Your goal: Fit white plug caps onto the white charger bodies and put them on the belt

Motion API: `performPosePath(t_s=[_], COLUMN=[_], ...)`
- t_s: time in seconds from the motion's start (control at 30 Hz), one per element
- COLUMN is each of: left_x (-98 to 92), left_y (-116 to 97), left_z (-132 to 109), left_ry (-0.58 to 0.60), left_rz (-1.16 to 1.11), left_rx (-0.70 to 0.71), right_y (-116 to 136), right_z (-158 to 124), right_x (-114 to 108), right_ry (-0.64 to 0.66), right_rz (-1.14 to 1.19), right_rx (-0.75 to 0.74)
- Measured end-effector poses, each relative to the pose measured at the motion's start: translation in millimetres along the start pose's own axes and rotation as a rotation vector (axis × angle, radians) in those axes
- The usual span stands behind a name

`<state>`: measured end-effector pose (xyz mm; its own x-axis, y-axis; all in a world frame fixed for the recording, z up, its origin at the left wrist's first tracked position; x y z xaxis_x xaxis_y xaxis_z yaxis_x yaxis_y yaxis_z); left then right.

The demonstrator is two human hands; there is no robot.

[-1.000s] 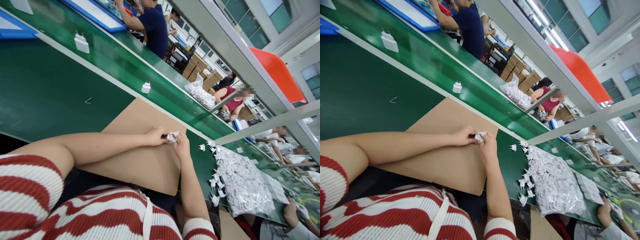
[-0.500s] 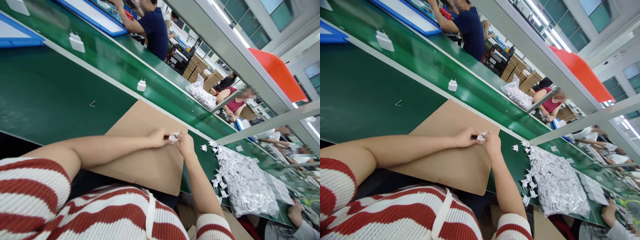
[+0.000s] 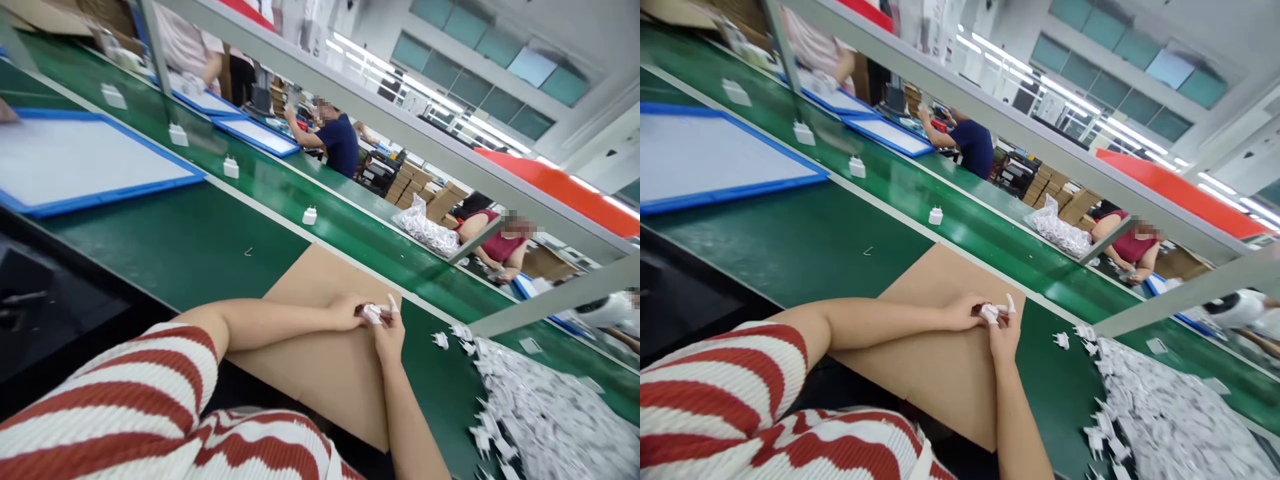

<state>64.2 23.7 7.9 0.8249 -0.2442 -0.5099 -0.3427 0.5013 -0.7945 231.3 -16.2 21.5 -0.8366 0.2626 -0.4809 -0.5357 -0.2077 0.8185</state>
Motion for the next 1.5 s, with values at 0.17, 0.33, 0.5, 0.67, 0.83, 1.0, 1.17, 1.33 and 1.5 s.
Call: performPosePath(t_s=[0.17, 0.33, 0.5, 0.67, 0.83, 1.0, 1.17, 1.33, 1.5], left_x=[-9.8, -53.2, -67.9, -63.0, -82.2, -96.4, -136.3, -230.0, -293.9], left_y=[22, 50, 70, 91, 89, 72, 77, 87, 84], left_z=[43, 122, 177, 189, 188, 129, 12, -114, -190], left_ry=[0.018, -0.112, -0.197, -0.217, -0.208, -0.294, -0.343, -0.546, -0.745], left_rz=[0.111, 0.289, 0.462, 0.533, 0.542, 0.557, 0.61, 0.79, 0.778], left_rx=[-0.169, -0.294, -0.396, -0.509, -0.56, -0.443, -0.229, -0.469, -0.721], right_y=[-22, -15, -15, -24, -28, -32, -33, -29, -27], right_z=[6, 9, 4, 2, 2, 5, 7, 10, 12], right_x=[11, 10, 17, 23, 24, 23, 23, 21, 21], right_ry=[-0.057, -0.075, -0.006, 0.069, 0.049, -0.006, 0.029, 0.065, 0.09], right_rz=[0.06, 0.042, 0.088, 0.101, 0.139, 0.199, 0.201, 0.159, 0.114], right_rx=[0.113, 0.226, 0.189, 0.119, 0.118, 0.099, 0.114, 0.105, 0.108])
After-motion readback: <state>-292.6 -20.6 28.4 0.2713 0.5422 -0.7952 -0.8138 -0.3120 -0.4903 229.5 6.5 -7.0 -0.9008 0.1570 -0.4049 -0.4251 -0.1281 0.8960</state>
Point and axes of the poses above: each hand's wrist, its own z-axis towards the middle knuckle, its own x-axis out of the palm, y = z × x, the point moved 2 cm from there along z, towards the middle knuckle
